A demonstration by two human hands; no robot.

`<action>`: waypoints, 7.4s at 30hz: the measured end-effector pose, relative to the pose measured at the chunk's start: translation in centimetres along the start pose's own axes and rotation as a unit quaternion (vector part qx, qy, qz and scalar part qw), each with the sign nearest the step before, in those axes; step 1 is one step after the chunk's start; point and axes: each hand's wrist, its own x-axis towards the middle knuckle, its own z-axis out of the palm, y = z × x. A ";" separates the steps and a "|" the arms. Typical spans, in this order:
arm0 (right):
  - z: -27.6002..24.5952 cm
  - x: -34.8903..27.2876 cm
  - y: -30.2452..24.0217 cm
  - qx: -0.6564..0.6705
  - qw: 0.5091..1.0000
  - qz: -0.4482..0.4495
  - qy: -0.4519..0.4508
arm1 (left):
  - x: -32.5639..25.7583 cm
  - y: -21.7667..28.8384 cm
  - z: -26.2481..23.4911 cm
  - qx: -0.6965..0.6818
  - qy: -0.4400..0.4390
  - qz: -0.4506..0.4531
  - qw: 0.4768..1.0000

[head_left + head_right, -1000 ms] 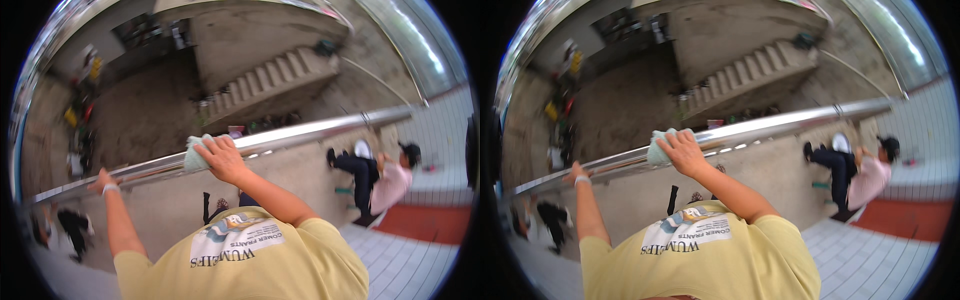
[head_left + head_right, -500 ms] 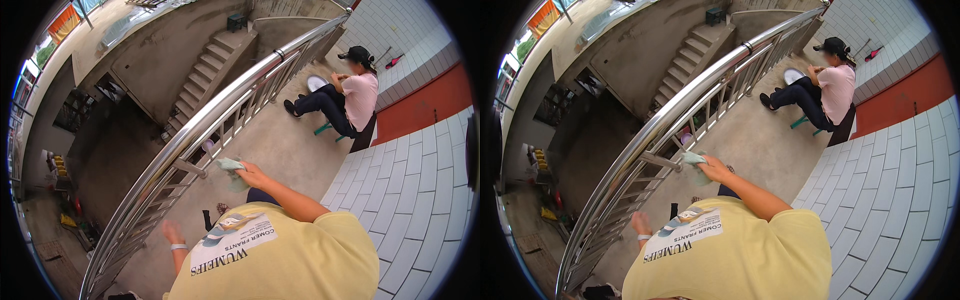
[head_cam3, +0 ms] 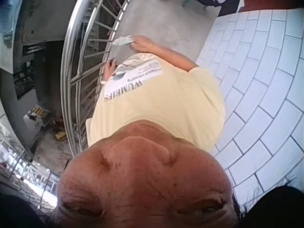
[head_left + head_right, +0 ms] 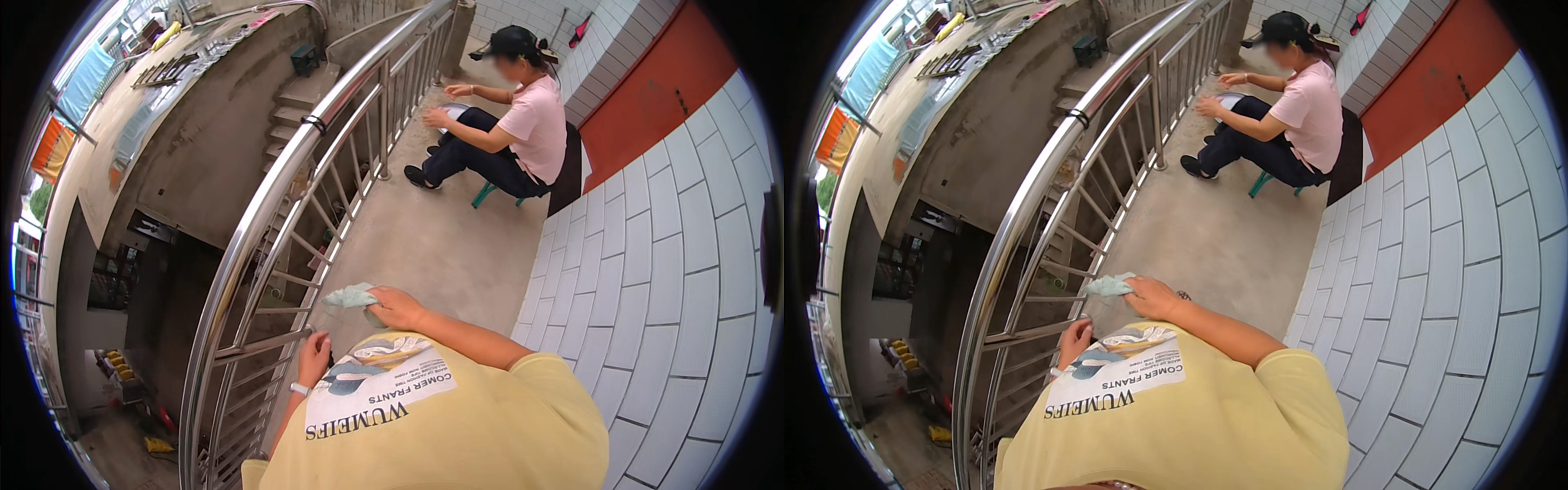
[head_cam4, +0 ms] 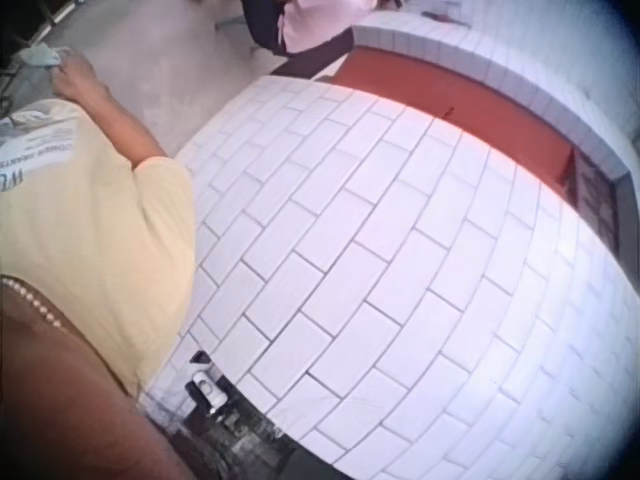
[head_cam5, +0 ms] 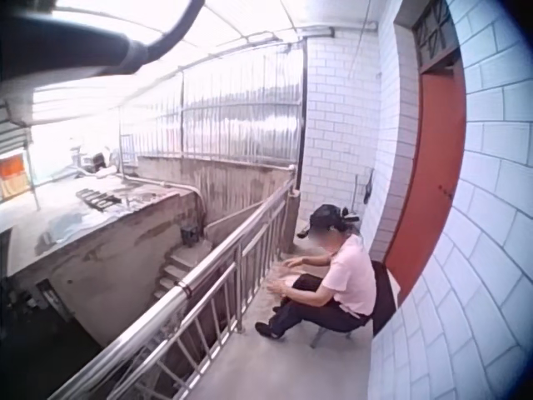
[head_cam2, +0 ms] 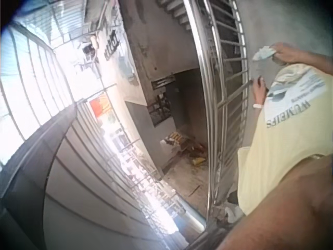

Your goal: The person wipes a stainless steel balcony handrail using a cloth, moving along the length of the rail and cleaning the vertical balusters.

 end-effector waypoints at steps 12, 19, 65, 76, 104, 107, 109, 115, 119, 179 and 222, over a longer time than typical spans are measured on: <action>-11.0 -9.2 7.5 0.277 0.877 0.246 0.305 | 10.1 17.6 3.9 0.174 -0.040 0.276 0.944; -9.3 -3.5 6.0 0.372 0.849 0.217 0.305 | 11.3 19.1 -4.9 0.269 0.198 0.284 0.899; -13.7 34.8 -3.3 -0.225 0.840 -0.421 0.258 | 13.3 17.0 -13.5 0.397 0.240 0.075 0.883; -8.9 31.8 -8.5 -0.240 0.898 -0.327 0.170 | 12.8 16.6 -13.2 0.407 0.256 0.091 0.872; 0.2 30.7 -12.9 -0.266 0.894 -0.359 0.033 | 13.4 15.4 -12.6 0.411 0.293 0.112 0.856; 0.6 30.8 -13.0 -0.273 0.897 -0.345 0.037 | 13.5 15.6 -12.8 0.407 0.292 0.087 0.861; 0.8 31.0 -13.4 -0.276 0.901 -0.332 0.030 | 13.5 16.1 -12.9 0.417 0.302 0.078 0.854; 0.3 30.7 -13.5 -0.290 0.909 -0.299 0.025 | 14.0 15.3 -12.9 0.421 0.293 0.078 0.855; -0.1 30.7 -13.6 -0.292 0.914 -0.281 0.022 | 14.2 15.2 -12.8 0.426 0.297 0.079 0.851; -12.8 34.5 -2.2 -0.102 0.839 -0.409 0.344 | 15.9 18.6 -13.7 0.395 0.128 -0.005 0.910; -8.4 33.3 -8.2 -0.080 0.911 -0.327 0.238 | 14.9 18.6 -14.2 0.362 0.204 0.009 0.909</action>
